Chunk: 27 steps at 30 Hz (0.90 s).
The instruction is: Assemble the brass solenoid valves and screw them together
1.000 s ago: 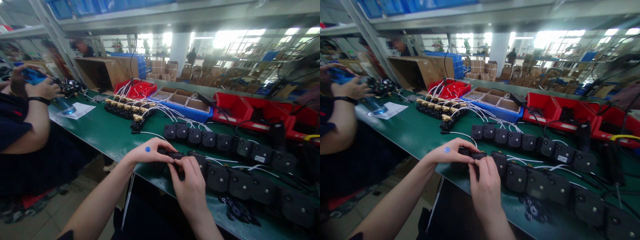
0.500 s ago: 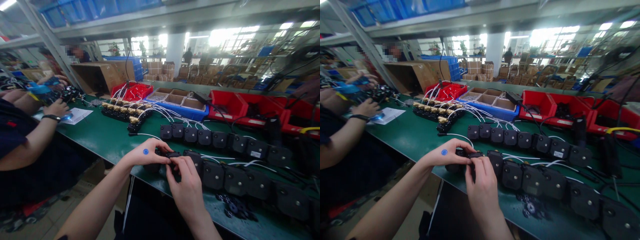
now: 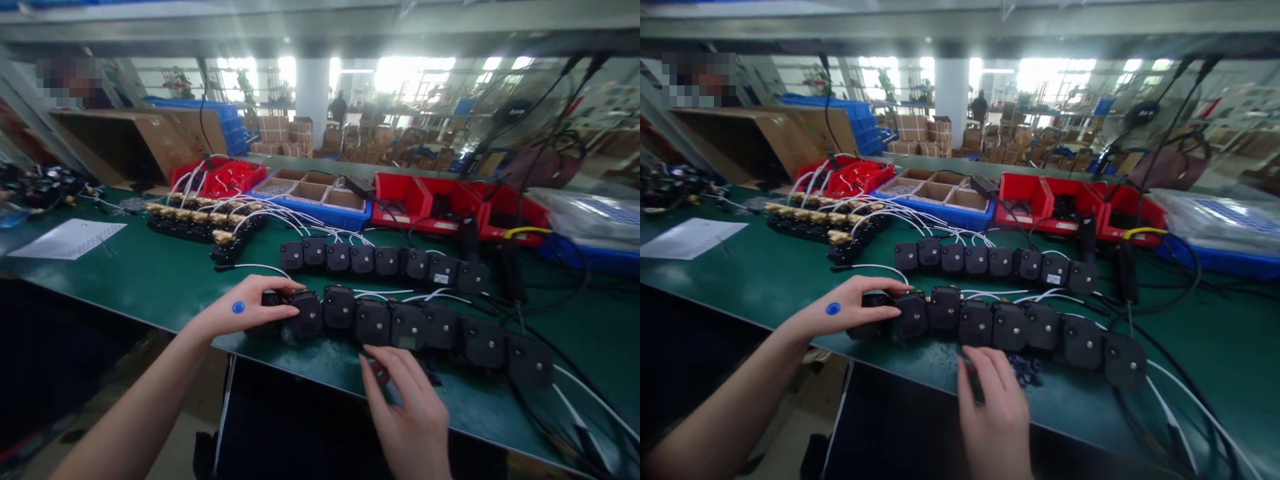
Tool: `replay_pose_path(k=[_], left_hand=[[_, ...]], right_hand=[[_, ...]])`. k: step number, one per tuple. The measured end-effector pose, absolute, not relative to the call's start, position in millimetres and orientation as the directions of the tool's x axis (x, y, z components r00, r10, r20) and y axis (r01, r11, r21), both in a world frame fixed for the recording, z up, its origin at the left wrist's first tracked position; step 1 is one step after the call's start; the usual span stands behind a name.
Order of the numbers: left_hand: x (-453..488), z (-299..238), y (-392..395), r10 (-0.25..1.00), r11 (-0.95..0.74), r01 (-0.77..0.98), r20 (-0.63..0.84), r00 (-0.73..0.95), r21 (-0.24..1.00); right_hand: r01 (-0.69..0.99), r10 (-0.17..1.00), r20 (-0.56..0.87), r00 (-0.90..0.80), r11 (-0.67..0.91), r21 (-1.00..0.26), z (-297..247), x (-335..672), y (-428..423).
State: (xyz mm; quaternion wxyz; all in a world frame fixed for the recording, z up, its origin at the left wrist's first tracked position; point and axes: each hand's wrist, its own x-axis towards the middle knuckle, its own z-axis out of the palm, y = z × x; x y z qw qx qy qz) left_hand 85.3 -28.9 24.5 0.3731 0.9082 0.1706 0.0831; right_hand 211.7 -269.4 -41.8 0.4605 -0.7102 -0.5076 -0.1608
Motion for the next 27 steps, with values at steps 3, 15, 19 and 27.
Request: replay_pose_path(k=[3,15,19,27], left_hand=[[90.8,31.2,-33.9,0.372,-0.719,0.249,0.058,0.926,0.649],[134.1,48.5,-50.2,0.188,-0.827,0.15,0.014,0.982,0.542],[143.1,41.6,-48.8,0.184,-0.782,0.145,0.003,0.983,0.607],[142.2,36.7,-46.1,0.161,-0.679,0.122,-0.015,0.987,0.724]], right_hand=[[0.904,0.602,0.675,0.428,-0.265,-0.336,-53.7,231.0,-289.2],[0.985,0.748,0.642,0.167,-0.102,-0.137,-63.8,221.7,-276.5],[0.988,0.759,0.642,0.103,-0.004,-0.154,-66.5,214.0,-270.4],[0.992,0.778,0.625,0.068,0.012,-0.122,-62.1,222.6,-253.9]])
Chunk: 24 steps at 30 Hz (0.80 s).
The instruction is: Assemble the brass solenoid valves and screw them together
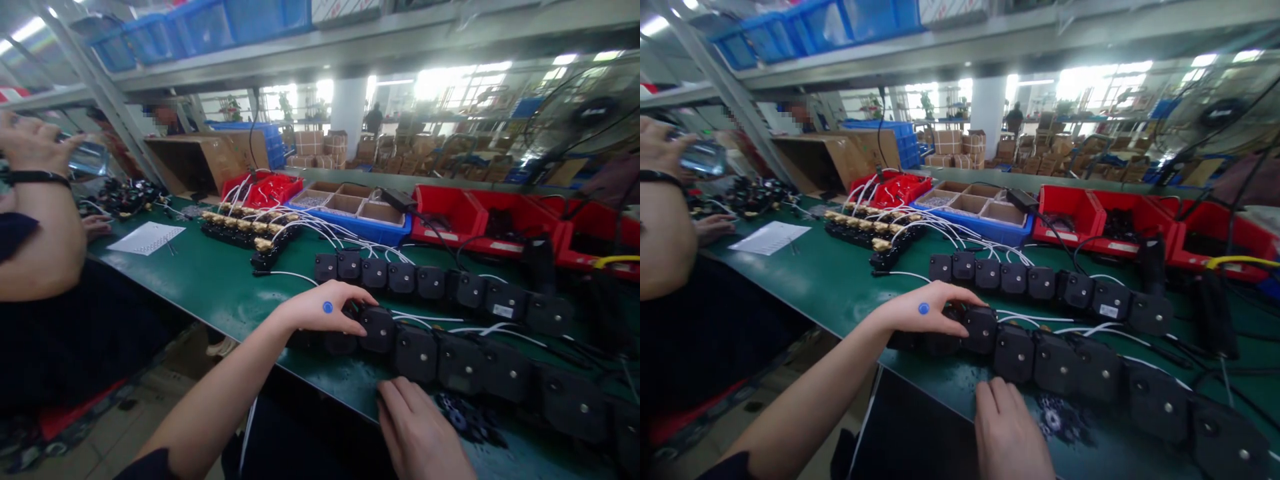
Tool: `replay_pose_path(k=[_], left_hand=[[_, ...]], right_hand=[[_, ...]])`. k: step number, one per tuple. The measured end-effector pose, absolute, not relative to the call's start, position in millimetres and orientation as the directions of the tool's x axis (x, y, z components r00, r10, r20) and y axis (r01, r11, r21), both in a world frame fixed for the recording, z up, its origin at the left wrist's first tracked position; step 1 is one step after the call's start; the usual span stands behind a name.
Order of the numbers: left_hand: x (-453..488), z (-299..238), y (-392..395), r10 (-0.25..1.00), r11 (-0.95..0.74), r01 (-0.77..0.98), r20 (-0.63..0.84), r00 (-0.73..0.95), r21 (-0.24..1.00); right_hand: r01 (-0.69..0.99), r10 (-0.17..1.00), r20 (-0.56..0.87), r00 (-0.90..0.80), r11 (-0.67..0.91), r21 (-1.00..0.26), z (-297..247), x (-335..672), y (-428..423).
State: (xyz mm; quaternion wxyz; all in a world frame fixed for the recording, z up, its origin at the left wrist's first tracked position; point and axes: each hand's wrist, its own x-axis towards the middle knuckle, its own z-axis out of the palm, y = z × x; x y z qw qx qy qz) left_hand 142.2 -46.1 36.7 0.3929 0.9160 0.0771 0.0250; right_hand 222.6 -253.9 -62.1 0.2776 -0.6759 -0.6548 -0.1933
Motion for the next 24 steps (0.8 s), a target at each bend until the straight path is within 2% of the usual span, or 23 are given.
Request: replay_pose_path(k=[4,9,20,24], left_hand=[[140.3,36.8,-42.2,0.13,-0.662,0.114,-0.036,0.991,0.741],[140.9,36.9,-38.8,0.1,-0.667,0.118,-0.068,0.993,0.736],[141.4,35.4,-38.2,0.071,-0.649,0.064,-0.023,0.997,0.758],[142.9,35.2,-38.5,0.084,-0.627,0.066,-0.017,0.996,0.776]], right_hand=[[0.966,0.759,0.645,0.091,0.091,-0.242,-35.4,221.9,-247.4],[0.931,0.629,0.738,0.244,0.061,-0.36,-2.8,225.7,-225.4],[0.938,0.637,0.719,0.278,-0.018,-0.347,-16.0,230.6,-199.2],[0.963,0.637,0.74,0.216,-0.014,-0.269,-16.1,230.5,-201.8]])
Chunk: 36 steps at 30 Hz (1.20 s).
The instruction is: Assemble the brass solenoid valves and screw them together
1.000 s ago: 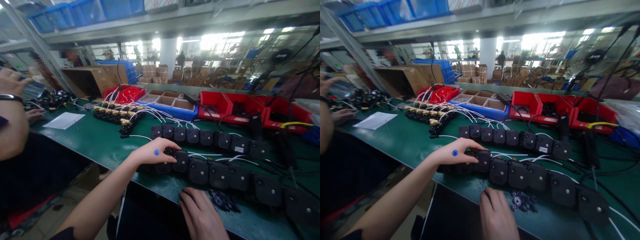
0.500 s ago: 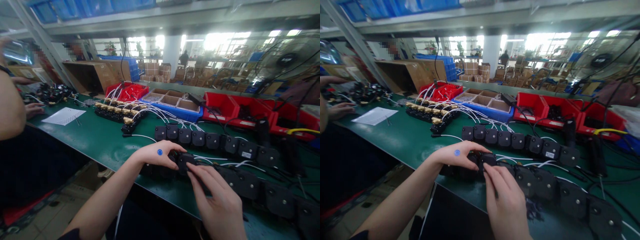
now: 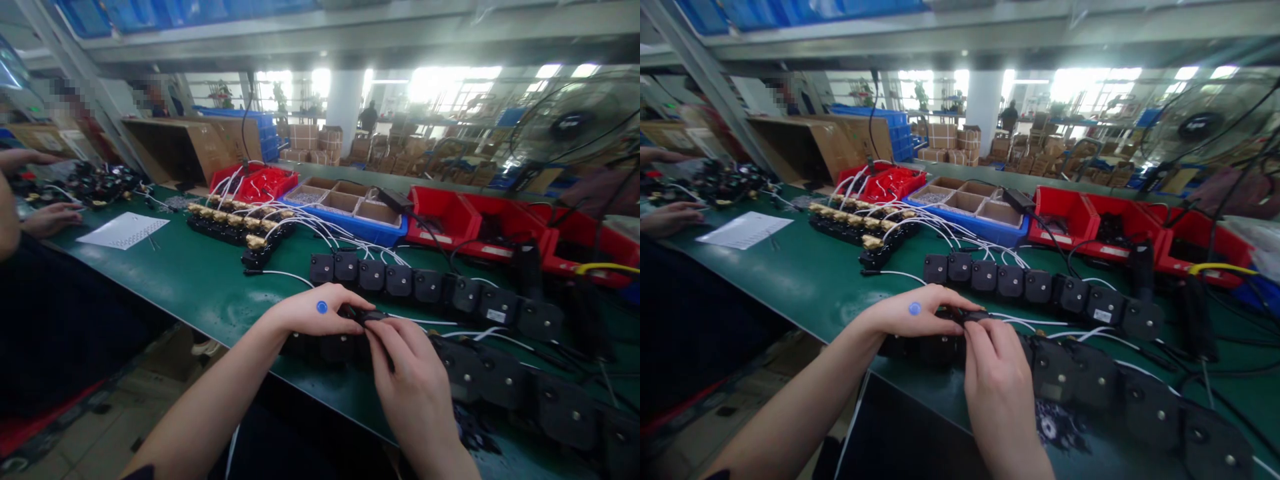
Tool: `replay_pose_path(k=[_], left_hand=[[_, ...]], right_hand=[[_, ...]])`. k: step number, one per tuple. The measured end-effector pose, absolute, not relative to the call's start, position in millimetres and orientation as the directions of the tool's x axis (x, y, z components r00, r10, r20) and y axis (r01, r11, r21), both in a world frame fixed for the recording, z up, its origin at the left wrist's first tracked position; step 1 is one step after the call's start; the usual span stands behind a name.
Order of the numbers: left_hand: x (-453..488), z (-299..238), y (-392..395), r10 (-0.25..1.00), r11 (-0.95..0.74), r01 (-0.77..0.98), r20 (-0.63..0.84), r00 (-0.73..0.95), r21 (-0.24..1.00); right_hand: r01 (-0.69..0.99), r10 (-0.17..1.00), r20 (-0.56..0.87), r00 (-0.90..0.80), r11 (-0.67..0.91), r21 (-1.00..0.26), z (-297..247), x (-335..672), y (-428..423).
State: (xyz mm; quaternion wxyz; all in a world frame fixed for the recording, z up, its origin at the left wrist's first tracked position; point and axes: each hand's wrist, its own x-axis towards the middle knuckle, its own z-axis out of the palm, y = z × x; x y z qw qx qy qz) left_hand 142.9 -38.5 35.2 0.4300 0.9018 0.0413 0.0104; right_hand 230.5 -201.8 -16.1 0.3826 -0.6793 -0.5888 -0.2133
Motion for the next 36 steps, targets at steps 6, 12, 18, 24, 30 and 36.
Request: replay_pose_path(k=[6,12,18,24,30,36], left_hand=[[143.0,35.3,-39.3,0.11,-0.584,0.098,-0.041,0.993,0.806],[144.1,37.4,-43.5,0.164,-0.589,0.127,-0.036,0.986,0.798],[146.7,34.1,-42.0,0.182,-0.586,0.15,-0.051,0.982,0.796],[143.7,36.8,-43.9,0.143,-0.688,0.097,0.003,0.99,0.72],[144.1,40.3,-44.1,0.162,-0.674,0.13,-0.026,0.986,0.727],[146.7,37.0,-43.9,0.216,-0.609,0.18,-0.057,0.975,0.772]], right_hand=[[0.988,0.642,0.759,0.106,0.021,-0.156,-13.0,233.5,-200.0],[0.984,0.62,0.776,0.112,0.042,-0.175,-13.6,234.7,-197.3],[0.983,0.615,0.775,0.144,0.003,-0.185,-14.3,231.5,-197.8],[0.976,0.586,0.79,0.181,-0.006,-0.218,-17.8,226.8,-195.3],[0.979,0.576,0.798,0.177,-0.019,-0.203,-21.5,226.6,-195.0],[0.981,0.569,0.805,0.168,-0.019,-0.192,-23.4,229.2,-193.7]])
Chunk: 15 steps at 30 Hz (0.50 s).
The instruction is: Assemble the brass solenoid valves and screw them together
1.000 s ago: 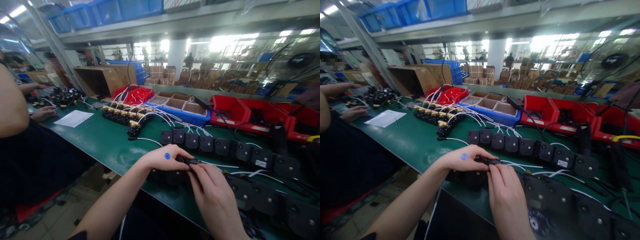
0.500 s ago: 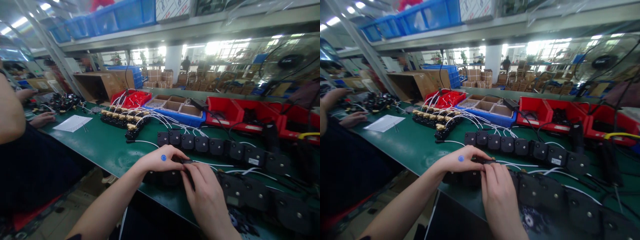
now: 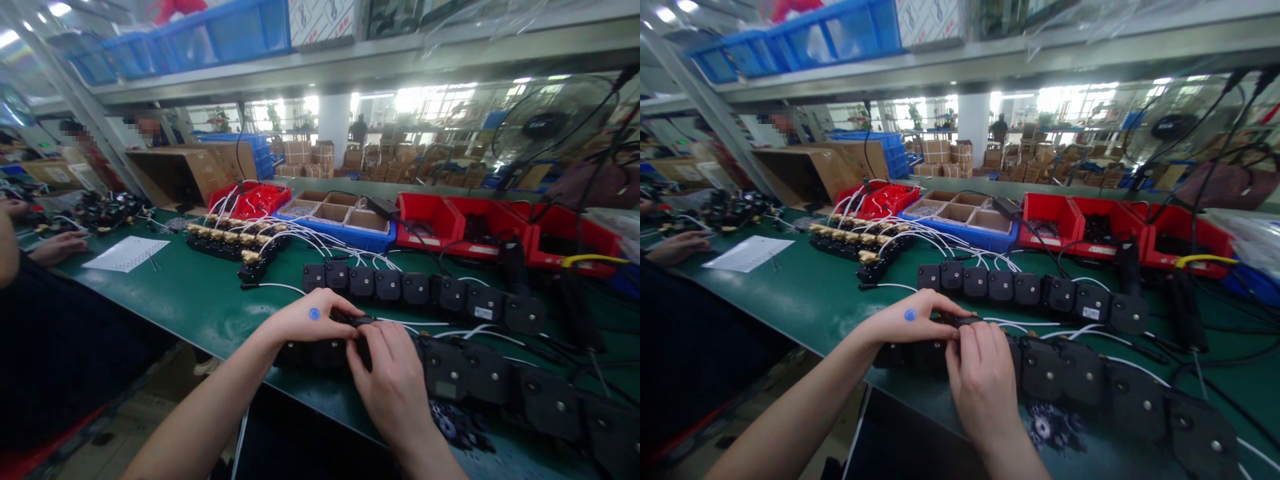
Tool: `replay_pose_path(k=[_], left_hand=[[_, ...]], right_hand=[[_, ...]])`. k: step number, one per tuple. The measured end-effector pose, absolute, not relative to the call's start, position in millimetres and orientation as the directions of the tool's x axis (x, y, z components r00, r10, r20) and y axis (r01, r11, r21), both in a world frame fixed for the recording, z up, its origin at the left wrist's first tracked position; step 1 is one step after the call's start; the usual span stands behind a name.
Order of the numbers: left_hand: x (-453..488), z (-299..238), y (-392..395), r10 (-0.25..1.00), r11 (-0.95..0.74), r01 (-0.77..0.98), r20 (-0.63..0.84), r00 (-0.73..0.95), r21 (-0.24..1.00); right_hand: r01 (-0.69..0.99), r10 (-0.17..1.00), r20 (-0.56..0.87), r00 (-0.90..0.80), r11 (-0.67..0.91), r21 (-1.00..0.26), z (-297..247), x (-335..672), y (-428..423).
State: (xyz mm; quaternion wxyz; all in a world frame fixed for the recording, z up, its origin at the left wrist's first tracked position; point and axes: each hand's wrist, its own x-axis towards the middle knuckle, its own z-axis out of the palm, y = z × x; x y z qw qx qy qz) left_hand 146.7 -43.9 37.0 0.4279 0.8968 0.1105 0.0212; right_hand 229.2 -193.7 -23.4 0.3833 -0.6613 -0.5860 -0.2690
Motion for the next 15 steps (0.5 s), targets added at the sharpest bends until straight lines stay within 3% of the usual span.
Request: replay_pose_path(k=[10,15], left_hand=[[149.1,35.9,-44.2,0.215,-0.617,0.174,-0.049,0.975,0.767],[146.2,35.8,-43.6,0.215,-0.614,0.159,-0.03,0.976,0.774]], right_hand=[[0.973,0.6,0.778,0.188,-0.005,-0.231,-17.0,225.5,-195.8],[0.938,0.545,0.786,0.291,0.001,-0.348,-14.3,230.2,-240.3]])
